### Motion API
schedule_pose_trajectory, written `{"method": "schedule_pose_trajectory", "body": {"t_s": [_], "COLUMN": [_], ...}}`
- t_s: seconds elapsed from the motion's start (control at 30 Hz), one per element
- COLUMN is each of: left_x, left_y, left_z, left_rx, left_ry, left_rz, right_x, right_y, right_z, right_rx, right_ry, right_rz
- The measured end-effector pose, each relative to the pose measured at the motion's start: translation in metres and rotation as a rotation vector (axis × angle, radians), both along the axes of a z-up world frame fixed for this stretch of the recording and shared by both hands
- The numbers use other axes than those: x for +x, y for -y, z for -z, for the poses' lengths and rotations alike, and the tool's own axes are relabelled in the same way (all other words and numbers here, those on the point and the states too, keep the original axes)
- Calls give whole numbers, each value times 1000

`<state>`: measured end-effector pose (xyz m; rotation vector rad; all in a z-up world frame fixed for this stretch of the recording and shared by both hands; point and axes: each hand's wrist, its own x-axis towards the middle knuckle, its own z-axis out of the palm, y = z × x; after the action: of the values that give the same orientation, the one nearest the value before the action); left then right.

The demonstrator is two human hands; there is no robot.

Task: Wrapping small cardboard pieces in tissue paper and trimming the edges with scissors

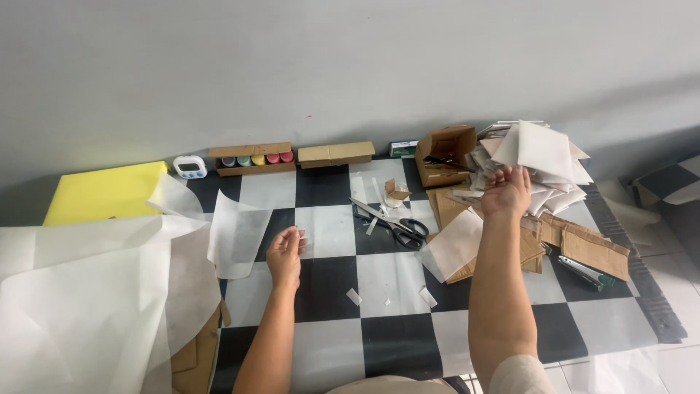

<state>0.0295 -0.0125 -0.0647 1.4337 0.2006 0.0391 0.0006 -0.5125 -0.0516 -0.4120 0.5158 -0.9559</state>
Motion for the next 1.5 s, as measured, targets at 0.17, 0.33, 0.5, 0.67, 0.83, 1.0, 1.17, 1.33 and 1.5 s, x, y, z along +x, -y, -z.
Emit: {"method": "schedule_pose_trajectory", "body": {"t_s": [0.17,0.33,0.5,0.67,0.83,1.0,1.17,1.33,1.5], "left_x": [0,-16,-28,-22,-27,-24,-21,-4,-31], "left_y": [1,23,52,64,58,54,46,34,28], "left_z": [13,-2,-19,-40,-41,-44,-37,7,-2], "left_rx": [17,63,443,607,757,981,1036,1142,1102], "left_ry": [12,46,270,569,650,789,798,812,333], "left_rz": [13,108,531,461,315,258,168,166,920], "right_x": [-12,-9,1,7,2,2,3,6,5], "right_y": [-74,-179,-255,-283,-282,-282,-275,-265,-236], "right_z": [-24,-24,-43,-48,-54,-54,-54,-46,-28], "right_rx": [-56,-10,37,60,81,110,97,-28,-1475], "right_ry": [-150,-73,257,329,319,316,305,220,-835], "right_rz": [-167,-507,-937,-1102,-1116,-1135,-1099,-973,-830]}}
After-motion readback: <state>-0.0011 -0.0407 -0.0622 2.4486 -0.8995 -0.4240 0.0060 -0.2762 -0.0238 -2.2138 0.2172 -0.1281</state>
